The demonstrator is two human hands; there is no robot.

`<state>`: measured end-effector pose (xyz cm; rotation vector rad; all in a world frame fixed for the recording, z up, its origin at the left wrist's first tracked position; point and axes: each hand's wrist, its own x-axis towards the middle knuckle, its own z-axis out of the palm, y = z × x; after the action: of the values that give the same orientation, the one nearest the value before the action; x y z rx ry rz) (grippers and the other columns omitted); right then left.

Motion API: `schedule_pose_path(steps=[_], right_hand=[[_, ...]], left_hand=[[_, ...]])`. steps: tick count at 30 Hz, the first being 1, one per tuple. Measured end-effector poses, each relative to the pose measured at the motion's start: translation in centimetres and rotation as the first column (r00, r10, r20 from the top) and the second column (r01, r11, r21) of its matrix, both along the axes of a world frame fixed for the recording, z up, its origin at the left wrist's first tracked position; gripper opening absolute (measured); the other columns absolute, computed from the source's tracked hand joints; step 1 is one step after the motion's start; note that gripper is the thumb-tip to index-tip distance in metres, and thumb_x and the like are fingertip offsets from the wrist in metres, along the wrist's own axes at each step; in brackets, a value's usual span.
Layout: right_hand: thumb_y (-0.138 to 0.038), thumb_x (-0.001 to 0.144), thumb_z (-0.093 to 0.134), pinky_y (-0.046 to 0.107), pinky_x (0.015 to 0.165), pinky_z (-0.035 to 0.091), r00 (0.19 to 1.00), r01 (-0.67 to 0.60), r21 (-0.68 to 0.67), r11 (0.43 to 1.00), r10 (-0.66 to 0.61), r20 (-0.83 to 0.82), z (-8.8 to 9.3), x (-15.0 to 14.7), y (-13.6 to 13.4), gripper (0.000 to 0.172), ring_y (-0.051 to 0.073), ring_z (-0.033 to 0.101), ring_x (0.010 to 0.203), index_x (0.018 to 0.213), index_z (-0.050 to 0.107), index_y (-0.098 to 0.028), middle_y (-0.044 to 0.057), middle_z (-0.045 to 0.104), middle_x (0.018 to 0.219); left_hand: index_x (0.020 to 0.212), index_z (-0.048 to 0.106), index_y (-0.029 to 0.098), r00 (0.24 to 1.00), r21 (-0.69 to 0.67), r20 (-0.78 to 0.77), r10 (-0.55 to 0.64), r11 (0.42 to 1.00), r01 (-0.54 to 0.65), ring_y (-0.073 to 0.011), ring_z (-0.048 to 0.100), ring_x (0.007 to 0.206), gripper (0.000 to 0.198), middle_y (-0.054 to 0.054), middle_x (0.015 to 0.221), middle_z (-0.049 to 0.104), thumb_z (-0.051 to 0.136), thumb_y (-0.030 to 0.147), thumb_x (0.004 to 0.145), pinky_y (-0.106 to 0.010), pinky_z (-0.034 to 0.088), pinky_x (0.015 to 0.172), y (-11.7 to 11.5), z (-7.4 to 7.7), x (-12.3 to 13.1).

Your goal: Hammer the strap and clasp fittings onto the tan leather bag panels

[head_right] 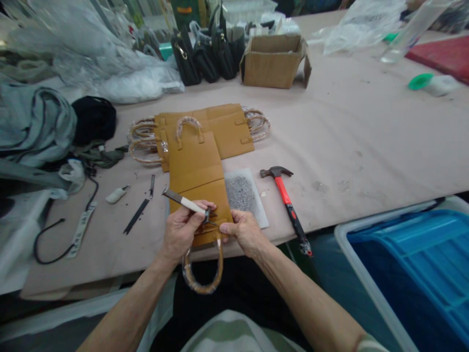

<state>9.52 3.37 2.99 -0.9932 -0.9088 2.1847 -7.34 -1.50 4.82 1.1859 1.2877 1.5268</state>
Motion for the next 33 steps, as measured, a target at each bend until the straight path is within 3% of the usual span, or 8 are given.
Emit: schedule_pose_path(steps=[4, 9, 13, 16, 20, 25, 33], right_hand=[[-0.032, 0.057, 0.093, 0.023, 0.053, 0.046, 0.998, 0.026, -0.095, 0.995, -0.031, -0.052, 0.3, -0.4, -0.5, 0.043, 0.012, 0.058, 0.063, 0.093, 0.075, -0.015, 0.002, 0.07, 0.08], [-0.035, 0.057, 0.093, 0.025, 0.06, 0.048, 0.995, 0.086, -0.118, 0.989, -0.08, 0.062, 0.8, -0.5, -1.7, 0.038, 0.012, 0.058, 0.064, 0.082, 0.074, -0.014, 0.004, 0.069, 0.077], [-0.034, 0.062, 0.083, 0.026, 0.054, 0.042, 0.965, 0.125, 0.013, 0.992, -0.125, 0.232, 0.9, -0.8, -1.8, 0.026, 0.012, 0.054, 0.058, 0.077, 0.072, -0.015, 0.002, 0.067, 0.07], [-0.034, 0.066, 0.077, 0.026, 0.052, 0.039, 0.947, 0.076, 0.139, 0.987, -0.115, 0.3, 0.8, -0.8, -1.3, 0.021, 0.013, 0.051, 0.057, 0.077, 0.072, -0.017, 0.0, 0.065, 0.067], [-0.036, 0.069, 0.076, 0.026, 0.054, 0.041, 0.964, -0.015, 0.225, 0.974, -0.045, 0.261, 0.5, -0.5, -0.1, 0.021, 0.013, 0.05, 0.059, 0.078, 0.071, -0.018, -0.001, 0.063, 0.068], [-0.04, 0.068, 0.079, 0.026, 0.058, 0.041, 0.988, -0.082, 0.239, 0.967, 0.048, 0.145, -0.1, -0.2, 0.9, 0.025, 0.013, 0.051, 0.059, 0.074, 0.071, -0.017, -0.001, 0.063, 0.064], [-0.039, 0.066, 0.082, 0.03, 0.072, 0.048, 0.992, -0.071, 0.171, 0.983, 0.052, 0.114, 0.0, -0.3, 1.2, 0.026, 0.017, 0.058, 0.071, 0.076, 0.072, -0.018, 0.0, 0.068, 0.073]], left_hand=[[0.098, 0.074, 0.018, 0.999, -0.028, 0.029, 0.036, 0.999, -0.035, -0.0198, 0.074, 0.099, 0.017, -0.008, 0.104, 0.078, 0.071, 0.034, 0.092, -0.029, 0.06, 0.088, 0.1, -0.9, -0.3], [0.097, 0.072, 0.017, 0.995, -0.079, 0.064, 0.073, 0.995, -0.068, -0.0222, 0.075, 0.099, 0.022, -0.01, 0.104, 0.078, 0.071, 0.038, 0.091, -0.034, 0.061, 0.088, 0.1, -1.6, -0.4], [0.097, 0.073, 0.017, 0.999, -0.069, 0.035, 0.039, 0.997, -0.037, -0.0222, 0.074, 0.098, 0.021, -0.01, 0.105, 0.078, 0.07, 0.038, 0.092, -0.031, 0.062, 0.083, 0.0, -1.1, -0.5], [0.096, 0.074, 0.018, 1.0, -0.017, 0.002, -0.026, 0.999, 0.026, -0.0226, 0.073, 0.102, 0.018, -0.01, 0.105, 0.078, 0.071, 0.035, 0.092, -0.032, 0.06, 0.089, 0.2, -0.4, -0.7], [0.096, 0.073, 0.018, 0.999, 0.0, 0.051, -0.013, 1.0, 0.013, -0.0217, 0.074, 0.101, 0.017, -0.009, 0.104, 0.078, 0.071, 0.034, 0.092, -0.032, 0.06, 0.091, 0.6, -0.1, -0.7], [0.097, 0.073, 0.018, 0.985, -0.01, 0.171, 0.04, 0.999, -0.038, -0.0206, 0.075, 0.097, 0.019, -0.009, 0.101, 0.078, 0.072, 0.036, 0.092, -0.033, 0.061, 0.092, 0.8, -0.5, -0.6], [0.097, 0.074, 0.018, 0.992, 0.008, 0.121, 0.025, 1.0, -0.027, -0.0215, 0.076, 0.098, 0.019, -0.009, 0.101, 0.079, 0.073, 0.036, 0.092, -0.032, 0.061, 0.089, 0.8, -0.7, -0.5]])
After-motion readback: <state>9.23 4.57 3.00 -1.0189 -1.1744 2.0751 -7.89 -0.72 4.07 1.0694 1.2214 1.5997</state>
